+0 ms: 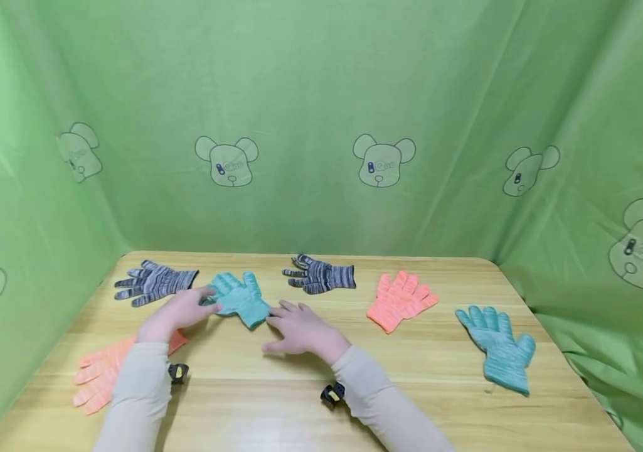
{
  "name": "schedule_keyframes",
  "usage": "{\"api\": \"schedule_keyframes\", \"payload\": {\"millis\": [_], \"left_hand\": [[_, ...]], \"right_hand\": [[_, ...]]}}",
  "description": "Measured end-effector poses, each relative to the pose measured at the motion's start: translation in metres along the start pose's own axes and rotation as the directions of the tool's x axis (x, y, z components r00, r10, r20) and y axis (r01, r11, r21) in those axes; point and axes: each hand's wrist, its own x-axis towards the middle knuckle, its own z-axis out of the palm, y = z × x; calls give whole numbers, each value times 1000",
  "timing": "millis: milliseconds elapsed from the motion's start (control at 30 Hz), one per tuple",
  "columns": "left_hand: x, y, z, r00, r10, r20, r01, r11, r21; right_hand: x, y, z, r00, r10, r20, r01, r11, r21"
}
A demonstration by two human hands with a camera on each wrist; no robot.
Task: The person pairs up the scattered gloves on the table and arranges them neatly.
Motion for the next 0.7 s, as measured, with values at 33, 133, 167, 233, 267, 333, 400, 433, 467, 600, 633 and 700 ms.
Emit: {"api": "schedule_keyframes", "payload": {"millis": [33, 133, 167, 233, 267, 333, 400, 433, 467, 600, 633, 700], "left_hand": [[1, 0, 1, 1000, 2, -1, -2, 1000, 0], [4, 1, 3, 1000, 9, -4, -9, 1000, 5], [4, 1, 4, 1000, 11, -5, -11, 1000, 6], [5, 2, 5, 1000, 11, -4, -11, 1000, 12], [6, 2, 6, 1000, 15, -5, -15, 1000, 18], [7, 1, 7, 1000, 14, -5, -14, 1000, 20], [8, 1, 9, 1000, 17, -6, -17, 1000, 24], [8, 1, 9, 1000, 18, -8, -17, 1000, 23], [8, 0, 10, 1000, 21, -9, -20, 999, 26], [9, 0, 10, 1000, 24, -10, -24, 1000, 19], [9, 1, 10, 1000, 28, -12, -27, 999, 19], [9, 1, 10, 999, 34, -13, -34, 999, 16]], "right_hand": [[-1, 0, 0, 1000, 3, 6, -3, 1000, -2], [-4, -1, -2, 1000, -1, 10, 1, 1000, -7], [-4, -1, -3, 1000, -3, 3, 3, 1000, -8], [-4, -1, -4, 1000, -7, -18, 6, 1000, -12], [-3, -1, -4, 999, -7, -33, 7, 1000, -12], [-1, 0, -3, 998, -3, -57, 2, 1000, -14], [0, 1, -2, 998, 3, -61, -4, 1000, -16], [1, 2, -1, 998, 7, -59, -8, 1000, -15], [1, 3, -1, 998, 9, -56, -10, 1000, -15], [0, 4, 0, 999, 11, -34, -11, 1000, -5], [-1, 4, 0, 1000, 10, -29, -10, 1000, -4], [-5, 3, -1, 1000, 4, -16, -4, 1000, 1]]}}
